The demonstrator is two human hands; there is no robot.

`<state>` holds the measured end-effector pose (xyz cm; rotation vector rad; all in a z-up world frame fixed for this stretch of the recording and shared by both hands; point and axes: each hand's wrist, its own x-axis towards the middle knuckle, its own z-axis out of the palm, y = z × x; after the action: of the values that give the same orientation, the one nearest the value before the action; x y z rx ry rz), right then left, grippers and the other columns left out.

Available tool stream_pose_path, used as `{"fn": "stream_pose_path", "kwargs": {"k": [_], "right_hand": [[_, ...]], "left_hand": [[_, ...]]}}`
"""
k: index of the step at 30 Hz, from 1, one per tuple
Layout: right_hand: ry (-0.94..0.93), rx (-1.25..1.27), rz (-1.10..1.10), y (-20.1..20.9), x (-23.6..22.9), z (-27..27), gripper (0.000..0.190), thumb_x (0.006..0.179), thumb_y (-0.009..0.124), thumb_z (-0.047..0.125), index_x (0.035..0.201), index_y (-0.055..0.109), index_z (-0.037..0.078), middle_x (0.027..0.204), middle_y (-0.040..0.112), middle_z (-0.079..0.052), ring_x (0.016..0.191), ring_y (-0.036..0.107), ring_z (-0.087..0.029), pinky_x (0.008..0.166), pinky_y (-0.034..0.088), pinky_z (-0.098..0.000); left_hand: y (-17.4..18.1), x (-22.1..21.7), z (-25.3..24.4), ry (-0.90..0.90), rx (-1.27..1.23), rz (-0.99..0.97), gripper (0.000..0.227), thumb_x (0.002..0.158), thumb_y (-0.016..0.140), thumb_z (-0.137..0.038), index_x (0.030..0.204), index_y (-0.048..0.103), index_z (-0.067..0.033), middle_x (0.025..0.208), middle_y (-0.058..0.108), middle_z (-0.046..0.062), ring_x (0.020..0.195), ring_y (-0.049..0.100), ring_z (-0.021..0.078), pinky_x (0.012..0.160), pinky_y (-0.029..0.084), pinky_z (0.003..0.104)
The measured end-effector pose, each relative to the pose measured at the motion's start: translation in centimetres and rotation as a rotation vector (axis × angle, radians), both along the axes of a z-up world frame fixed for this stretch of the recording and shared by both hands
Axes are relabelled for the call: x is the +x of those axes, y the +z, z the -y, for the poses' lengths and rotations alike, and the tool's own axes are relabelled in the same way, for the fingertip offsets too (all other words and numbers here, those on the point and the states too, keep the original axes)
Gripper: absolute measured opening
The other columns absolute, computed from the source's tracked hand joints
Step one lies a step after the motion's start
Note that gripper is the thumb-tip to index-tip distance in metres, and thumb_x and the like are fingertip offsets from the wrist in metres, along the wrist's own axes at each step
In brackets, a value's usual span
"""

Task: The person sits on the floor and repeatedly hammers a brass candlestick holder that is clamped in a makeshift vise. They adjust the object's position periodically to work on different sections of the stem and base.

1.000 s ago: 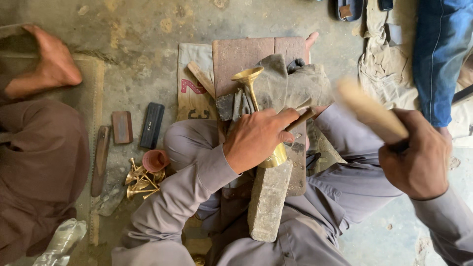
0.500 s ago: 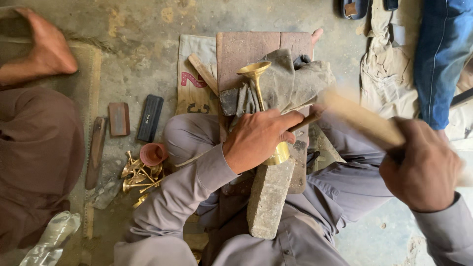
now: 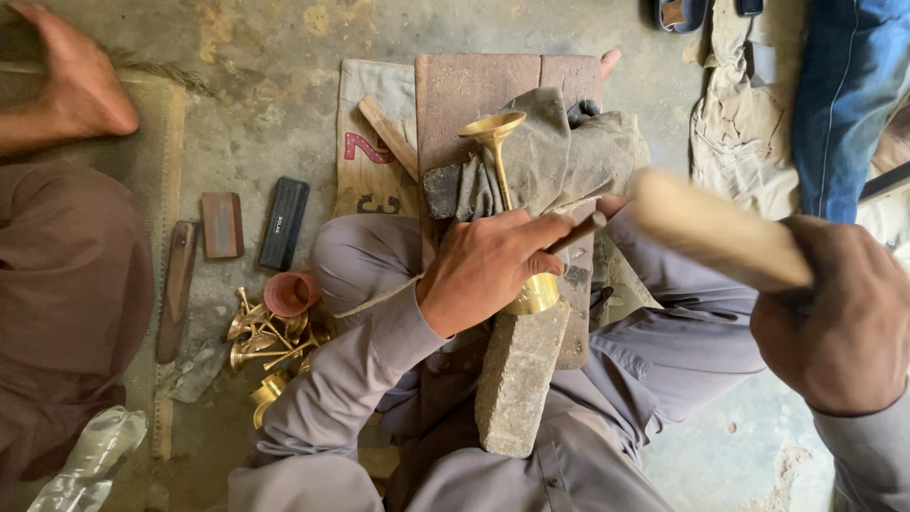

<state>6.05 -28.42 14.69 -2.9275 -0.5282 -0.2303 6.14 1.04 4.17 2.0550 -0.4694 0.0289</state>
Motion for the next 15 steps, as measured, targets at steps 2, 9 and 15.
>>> {"fn": "stream_pose_path", "kwargs": {"k": [2, 9, 15], "right_hand": [[-0.078, 0.042, -0.075, 0.3, 0.0, -0.2, 0.044, 0.082, 0.067, -0.005, 0.125, 0.061, -0.007, 0.096, 0.068, -0.025, 0.082, 0.07, -0.036, 0.075, 0.056, -0.0411], [0.08, -0.151, 0.03, 1.8, 0.7, -1.4, 0.052, 0.073, 0.065, -0.013, 0.125, 0.064, -0.009, 0.1, 0.067, -0.027, 0.083, 0.069, -0.036, 0.079, 0.057, -0.0404], [0.078, -0.158, -0.023, 2.9, 1.6, -3.2, 0.054, 0.069, 0.066, -0.016, 0.124, 0.064, -0.013, 0.097, 0.068, -0.029, 0.079, 0.07, -0.036, 0.071, 0.057, -0.0397]], "left_hand": [[-0.2, -0.4, -0.3, 0.043, -0.01, 0.078, 0.034, 0.094, 0.072, -0.034, 0.122, 0.061, -0.0173, 0.081, 0.061, 0.008, 0.069, 0.067, 0.027, 0.06, 0.053, 0.04], [-0.7, -0.9, -0.1, 0.052, -0.006, 0.052, 0.034, 0.097, 0.071, -0.032, 0.125, 0.062, -0.0159, 0.08, 0.061, 0.007, 0.067, 0.066, 0.0248, 0.058, 0.053, 0.039], [-1.0, -1.7, -0.6, 0.144, -0.12, 0.11, 0.033, 0.096, 0.074, -0.032, 0.122, 0.065, -0.0149, 0.082, 0.061, 0.008, 0.071, 0.065, 0.0273, 0.064, 0.051, 0.041]]}}
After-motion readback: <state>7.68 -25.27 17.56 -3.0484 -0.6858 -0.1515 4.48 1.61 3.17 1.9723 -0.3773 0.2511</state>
